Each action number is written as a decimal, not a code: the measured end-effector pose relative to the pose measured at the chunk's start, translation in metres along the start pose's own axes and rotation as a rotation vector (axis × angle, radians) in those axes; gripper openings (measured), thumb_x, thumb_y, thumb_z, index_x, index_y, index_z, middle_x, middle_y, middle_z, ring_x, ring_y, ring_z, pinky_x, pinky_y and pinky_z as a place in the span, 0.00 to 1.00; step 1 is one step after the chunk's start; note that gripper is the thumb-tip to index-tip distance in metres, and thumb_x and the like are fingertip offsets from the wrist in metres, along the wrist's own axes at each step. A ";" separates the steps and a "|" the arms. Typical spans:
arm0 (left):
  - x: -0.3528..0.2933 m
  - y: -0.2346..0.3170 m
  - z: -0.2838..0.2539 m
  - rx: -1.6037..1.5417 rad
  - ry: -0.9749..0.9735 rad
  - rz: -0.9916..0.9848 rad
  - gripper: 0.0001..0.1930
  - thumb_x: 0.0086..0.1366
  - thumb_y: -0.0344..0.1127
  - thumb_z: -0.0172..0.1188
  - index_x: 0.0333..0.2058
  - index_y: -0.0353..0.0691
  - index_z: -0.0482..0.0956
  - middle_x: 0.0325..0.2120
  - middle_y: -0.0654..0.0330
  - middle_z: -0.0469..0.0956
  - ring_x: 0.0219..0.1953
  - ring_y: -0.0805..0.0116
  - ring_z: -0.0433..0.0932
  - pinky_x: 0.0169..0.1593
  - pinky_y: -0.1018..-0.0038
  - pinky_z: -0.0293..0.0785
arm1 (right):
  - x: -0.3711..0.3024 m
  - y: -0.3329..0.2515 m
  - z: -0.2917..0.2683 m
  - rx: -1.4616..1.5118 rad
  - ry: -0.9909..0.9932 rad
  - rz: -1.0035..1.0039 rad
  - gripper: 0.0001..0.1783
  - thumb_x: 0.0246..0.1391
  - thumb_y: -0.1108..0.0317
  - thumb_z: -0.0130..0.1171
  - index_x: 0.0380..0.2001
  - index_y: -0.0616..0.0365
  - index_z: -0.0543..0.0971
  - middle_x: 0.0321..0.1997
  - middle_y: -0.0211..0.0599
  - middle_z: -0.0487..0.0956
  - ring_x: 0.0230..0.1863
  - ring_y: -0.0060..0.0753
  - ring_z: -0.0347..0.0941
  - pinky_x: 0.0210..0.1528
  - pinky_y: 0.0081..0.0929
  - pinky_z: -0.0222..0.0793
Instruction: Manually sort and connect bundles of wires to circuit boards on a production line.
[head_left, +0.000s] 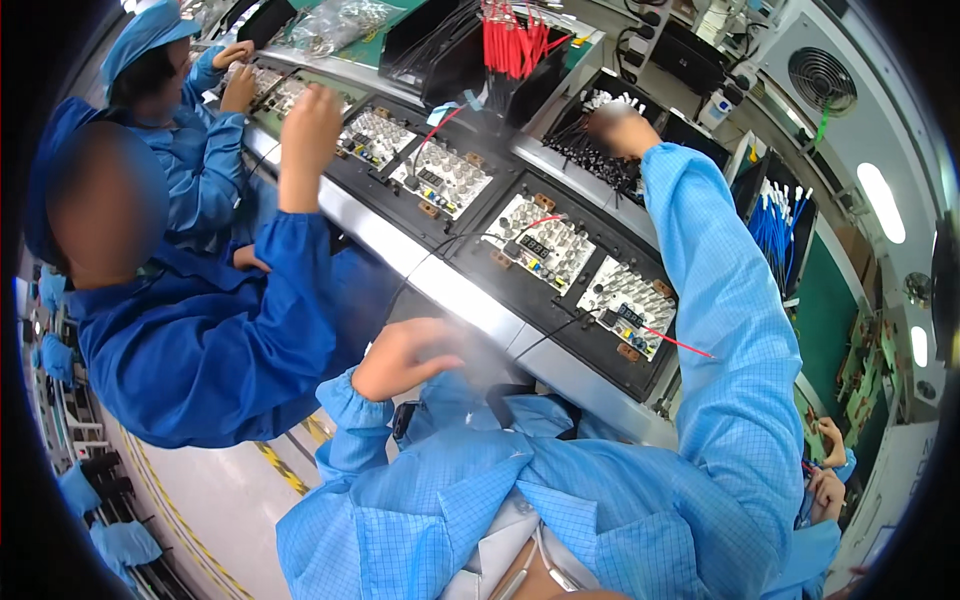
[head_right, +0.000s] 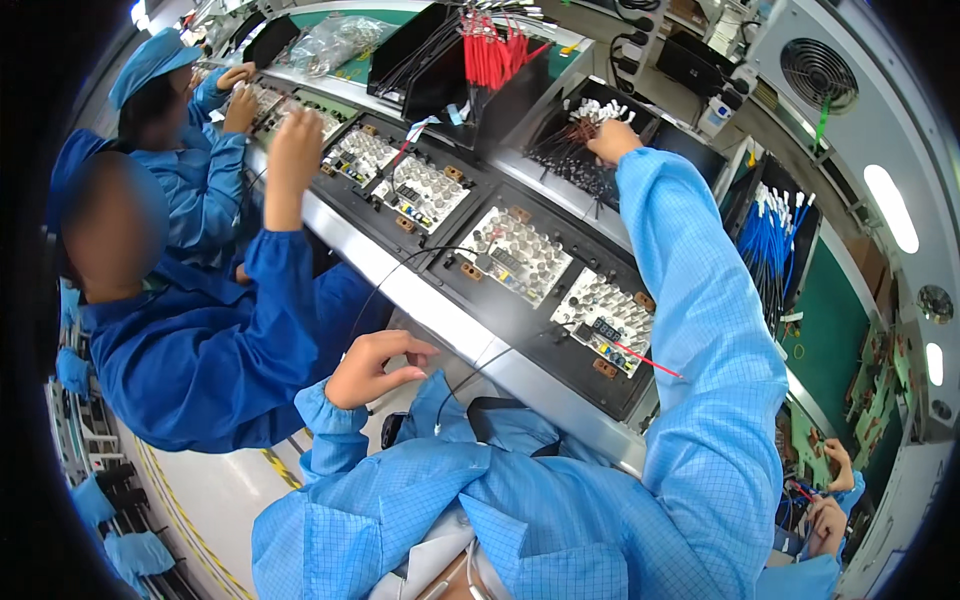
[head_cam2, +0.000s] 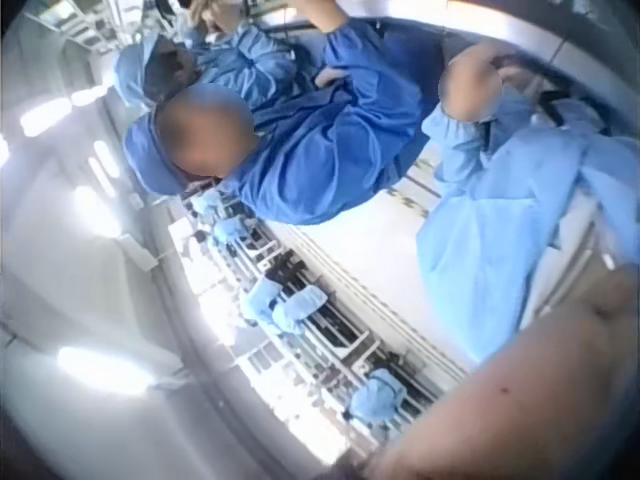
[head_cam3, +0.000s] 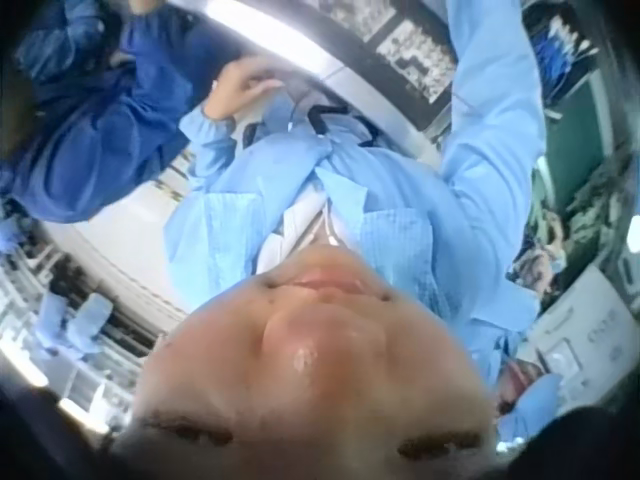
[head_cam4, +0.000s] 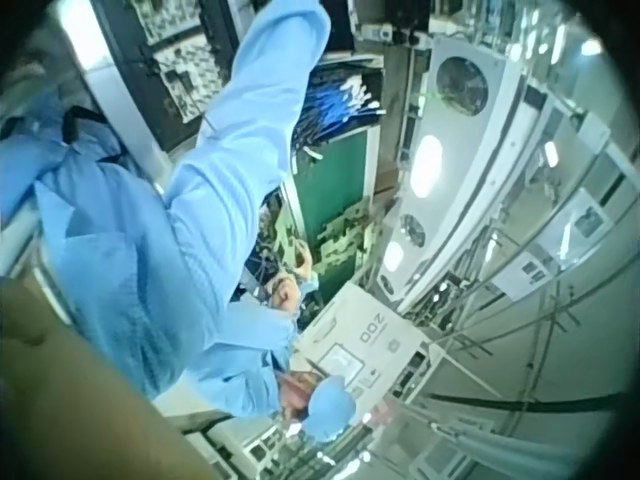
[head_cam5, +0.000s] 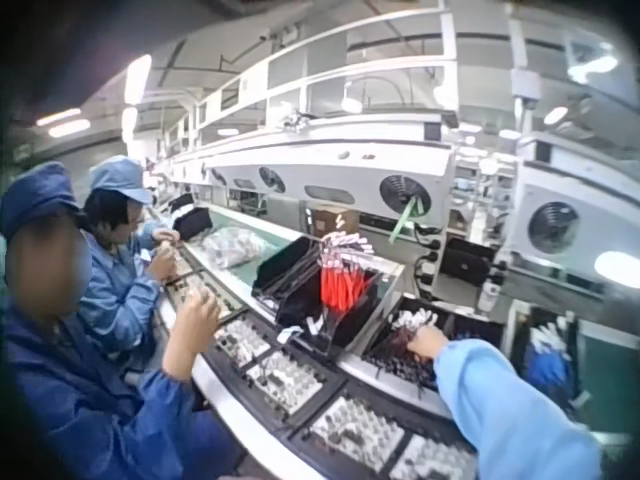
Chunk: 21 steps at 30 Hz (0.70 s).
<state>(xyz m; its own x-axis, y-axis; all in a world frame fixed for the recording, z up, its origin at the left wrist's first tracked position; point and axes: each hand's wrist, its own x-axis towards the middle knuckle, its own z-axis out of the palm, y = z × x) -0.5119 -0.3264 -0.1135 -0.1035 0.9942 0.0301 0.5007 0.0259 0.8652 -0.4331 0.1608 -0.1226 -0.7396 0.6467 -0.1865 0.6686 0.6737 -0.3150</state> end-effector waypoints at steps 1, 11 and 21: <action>0.000 -0.001 0.003 0.009 0.035 0.051 0.14 0.54 0.38 0.62 0.39 0.39 0.78 0.31 0.56 0.77 0.34 0.59 0.76 0.39 0.70 0.71 | -0.002 0.002 -0.003 0.059 0.034 -0.006 0.16 0.44 0.62 0.55 0.12 0.63 0.78 0.13 0.38 0.77 0.15 0.30 0.75 0.23 0.27 0.72; 0.026 0.019 0.006 -0.140 0.139 0.219 0.10 0.59 0.32 0.56 0.38 0.33 0.78 0.28 0.55 0.77 0.31 0.65 0.77 0.35 0.73 0.71 | -0.076 -0.026 -0.069 1.039 0.243 -0.243 0.09 0.55 0.60 0.53 0.26 0.51 0.75 0.16 0.21 0.69 0.16 0.12 0.60 0.15 0.12 0.48; 0.058 0.107 0.017 -0.382 0.109 0.535 0.13 0.60 0.32 0.53 0.38 0.28 0.77 0.24 0.57 0.74 0.26 0.73 0.73 0.30 0.79 0.69 | -0.343 -0.115 -0.139 0.705 0.753 -0.457 0.11 0.51 0.65 0.57 0.25 0.61 0.70 0.16 0.31 0.73 0.10 0.19 0.66 0.09 0.13 0.60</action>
<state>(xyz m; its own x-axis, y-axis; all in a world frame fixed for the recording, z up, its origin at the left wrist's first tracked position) -0.4503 -0.2643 -0.0279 -0.0214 0.8430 0.5374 0.1696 -0.5267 0.8330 -0.2454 -0.0888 0.1073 -0.5086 0.6028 0.6148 -0.0226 0.7044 -0.7094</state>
